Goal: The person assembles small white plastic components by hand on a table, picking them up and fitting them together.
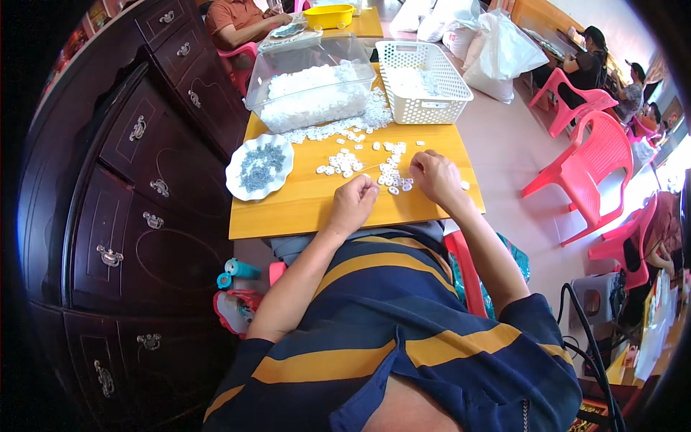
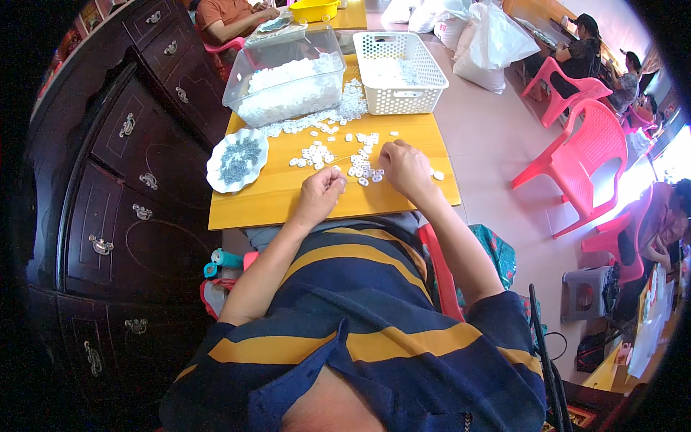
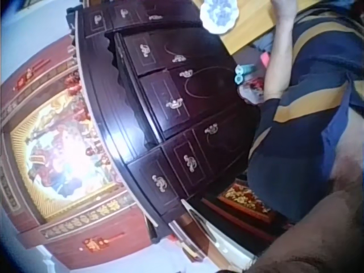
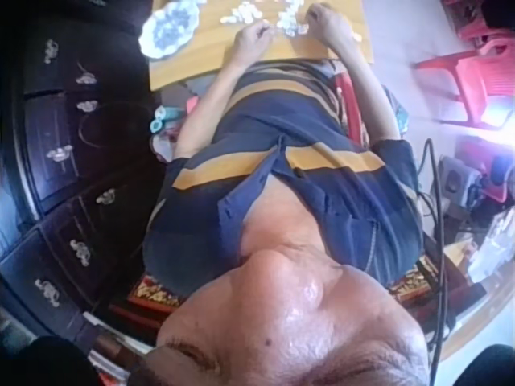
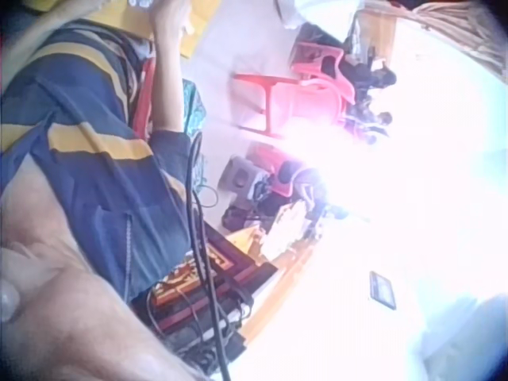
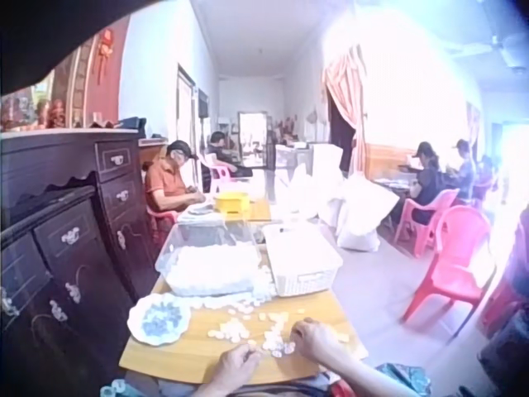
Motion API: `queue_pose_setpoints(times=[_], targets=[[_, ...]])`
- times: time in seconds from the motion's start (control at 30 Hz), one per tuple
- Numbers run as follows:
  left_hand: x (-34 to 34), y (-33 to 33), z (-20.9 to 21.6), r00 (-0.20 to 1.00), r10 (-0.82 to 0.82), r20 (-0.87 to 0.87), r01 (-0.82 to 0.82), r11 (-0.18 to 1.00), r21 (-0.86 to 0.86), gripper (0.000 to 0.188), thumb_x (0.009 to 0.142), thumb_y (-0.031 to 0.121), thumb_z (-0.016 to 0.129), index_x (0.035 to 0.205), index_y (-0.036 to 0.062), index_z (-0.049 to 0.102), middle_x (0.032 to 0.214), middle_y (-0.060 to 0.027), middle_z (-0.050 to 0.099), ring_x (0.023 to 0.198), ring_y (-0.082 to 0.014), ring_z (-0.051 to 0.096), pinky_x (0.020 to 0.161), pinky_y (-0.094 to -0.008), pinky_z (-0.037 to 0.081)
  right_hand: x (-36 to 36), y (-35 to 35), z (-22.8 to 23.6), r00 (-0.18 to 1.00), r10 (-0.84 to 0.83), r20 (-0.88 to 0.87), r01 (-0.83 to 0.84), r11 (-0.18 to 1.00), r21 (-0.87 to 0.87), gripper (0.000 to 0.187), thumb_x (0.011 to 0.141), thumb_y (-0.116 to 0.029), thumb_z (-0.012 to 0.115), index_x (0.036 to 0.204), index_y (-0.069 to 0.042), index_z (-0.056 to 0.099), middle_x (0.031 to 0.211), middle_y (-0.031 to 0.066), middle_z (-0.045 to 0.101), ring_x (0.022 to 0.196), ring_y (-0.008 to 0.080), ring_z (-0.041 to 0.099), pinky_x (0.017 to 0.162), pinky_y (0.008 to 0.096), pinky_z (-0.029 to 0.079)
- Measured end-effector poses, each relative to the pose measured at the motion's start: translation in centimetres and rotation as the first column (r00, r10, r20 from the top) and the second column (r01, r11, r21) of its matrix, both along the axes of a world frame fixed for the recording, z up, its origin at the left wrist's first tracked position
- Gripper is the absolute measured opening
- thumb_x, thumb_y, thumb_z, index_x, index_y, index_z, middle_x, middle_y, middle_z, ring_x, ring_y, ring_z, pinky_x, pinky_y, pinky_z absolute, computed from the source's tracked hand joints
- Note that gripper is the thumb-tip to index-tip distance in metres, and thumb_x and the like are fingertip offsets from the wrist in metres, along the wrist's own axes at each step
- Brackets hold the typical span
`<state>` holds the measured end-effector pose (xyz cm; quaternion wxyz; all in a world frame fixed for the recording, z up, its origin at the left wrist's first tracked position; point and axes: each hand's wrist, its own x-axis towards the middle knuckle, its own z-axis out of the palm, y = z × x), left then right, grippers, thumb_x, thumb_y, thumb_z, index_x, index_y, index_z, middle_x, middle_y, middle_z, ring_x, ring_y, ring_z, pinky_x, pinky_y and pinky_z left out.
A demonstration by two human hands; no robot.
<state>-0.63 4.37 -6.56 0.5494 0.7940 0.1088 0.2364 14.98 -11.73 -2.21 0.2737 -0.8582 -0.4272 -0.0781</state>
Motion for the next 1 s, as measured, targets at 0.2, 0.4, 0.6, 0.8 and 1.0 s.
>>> queue_pose_setpoints(times=[0.2,0.4,0.6,0.8,1.0], targets=[[-0.4,0.6,-0.4,1.000,-0.011,-0.007,0.011,1.000,0.014,0.011,0.092,0.011,0.060,0.089,0.0004,0.063,0.069,-0.0001,0.060,0.057,-0.0056,0.053,0.053,-0.0238,0.044,0.7,1.2,-1.7,1.000,0.025,-0.009,-0.025,0.999,-0.041,0.015,0.086,-0.022,0.064,0.085,-0.009,0.070,0.090,0.0129,0.069,0.081,0.0336,0.068,0.073,0.0455,0.054],[-0.2,0.4,-0.5,1.000,-0.025,-0.012,0.025,1.000,-0.001,0.011,0.092,0.010,0.060,0.087,0.0005,0.062,0.068,0.0003,0.059,0.057,-0.0049,0.051,0.053,-0.0233,0.042,0.8,0.9,-2.5,1.000,-0.014,-0.012,0.013,0.998,-0.066,0.014,0.085,-0.023,0.066,0.085,-0.010,0.072,0.089,0.0119,0.069,0.081,0.0333,0.068,0.073,0.0446,0.054],[-0.2,0.6,-1.0,0.999,-0.041,0.019,0.042,0.998,-0.047,0.012,0.093,0.011,0.061,0.088,0.0005,0.063,0.068,-0.0001,0.059,0.056,-0.0048,0.051,0.052,-0.0225,0.042,0.5,0.3,-1.6,0.999,0.034,-0.040,-0.030,0.996,0.083,0.011,0.083,-0.019,0.068,0.084,-0.009,0.073,0.088,0.0123,0.069,0.080,0.0335,0.068,0.072,0.0443,0.054],[0.0,0.6,-0.7,1.000,-0.017,-0.004,0.017,0.998,-0.057,0.011,0.089,0.010,0.064,0.086,-0.0005,0.065,0.066,-0.0060,0.063,0.059,-0.0088,0.058,0.056,-0.0274,0.047,0.5,-0.6,-1.8,0.994,0.076,-0.073,-0.075,0.997,0.025,0.011,0.081,-0.018,0.070,0.086,-0.010,0.075,0.086,0.0128,0.070,0.080,0.0328,0.068,0.072,0.0432,0.054],[0.1,0.5,-0.9,0.999,-0.034,-0.006,0.034,0.999,-0.014,0.010,0.092,0.008,0.062,0.087,0.0001,0.062,0.068,0.0005,0.058,0.058,-0.0038,0.050,0.053,-0.0223,0.041,0.1,-0.8,-1.8,0.990,0.087,-0.113,-0.086,0.996,0.016,0.012,0.082,-0.020,0.070,0.087,-0.010,0.075,0.088,0.0128,0.070,0.079,0.0329,0.068,0.073,0.0435,0.054]])
